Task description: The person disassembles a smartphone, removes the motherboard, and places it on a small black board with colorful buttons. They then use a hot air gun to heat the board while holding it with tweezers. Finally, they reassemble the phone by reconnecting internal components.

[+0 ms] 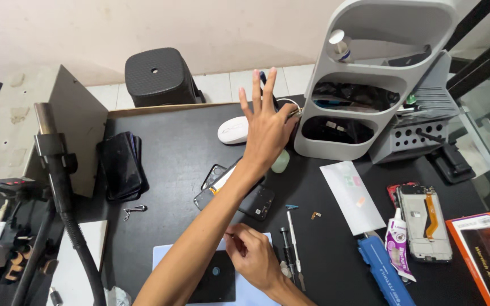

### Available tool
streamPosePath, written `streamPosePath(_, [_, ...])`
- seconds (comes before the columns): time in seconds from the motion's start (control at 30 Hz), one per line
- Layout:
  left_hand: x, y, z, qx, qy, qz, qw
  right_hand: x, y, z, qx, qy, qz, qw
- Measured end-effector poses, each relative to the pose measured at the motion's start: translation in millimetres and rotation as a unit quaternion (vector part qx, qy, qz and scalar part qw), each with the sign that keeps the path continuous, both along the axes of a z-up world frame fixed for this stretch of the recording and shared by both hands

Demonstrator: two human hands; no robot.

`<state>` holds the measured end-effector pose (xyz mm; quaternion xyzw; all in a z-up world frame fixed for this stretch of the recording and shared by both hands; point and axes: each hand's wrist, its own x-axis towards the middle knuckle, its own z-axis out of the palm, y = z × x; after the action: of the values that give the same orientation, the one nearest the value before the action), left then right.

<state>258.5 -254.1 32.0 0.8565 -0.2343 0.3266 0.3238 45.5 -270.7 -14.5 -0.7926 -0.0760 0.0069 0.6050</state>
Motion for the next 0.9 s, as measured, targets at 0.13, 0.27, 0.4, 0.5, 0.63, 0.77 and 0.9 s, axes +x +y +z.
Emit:
streamPosePath(0.13, [3.7,-4.6,-5.3,-0.011,0.020,0.015,1.000,-1.0,-1.4,1.2,0.010,-0.029,0.003,1.000])
streamPosePath(0.27, [4.5,-0.1,-3.9,-0.009,0.046,0.033,0.998,0.2,-2.7,7.2,0.006,-0.019,0.016,1.000])
streamPosePath(0.4, [1.4,4.9,4.0,-0.016,0.056,0.021,0.998,0.6,-2.9,10.3,0.009,-0.039,0.018,0.999])
streamPosePath(0.5, [-3.3,5.4,13.7,-0.062,0.070,0.020,0.995,0.6,-3.3,10.1,0.006,-0.018,0.019,1.000])
streamPosePath(0.63, [-5.2,10.6,30.0,-0.152,0.096,0.024,0.983,0.0,-3.1,8.3,0.003,-0.024,0.020,1.000])
streamPosePath(0.77, [-7.8,26.0,42.2,-0.296,0.105,-0.127,0.941,-2.7,-2.3,3.8,0.007,-0.009,0.006,1.000])
streamPosePath(0.9, [-27.8,38.3,49.7,-0.430,0.182,-0.217,0.857,-1.2,-1.7,-5.3,0.041,-0.016,-0.006,0.999])
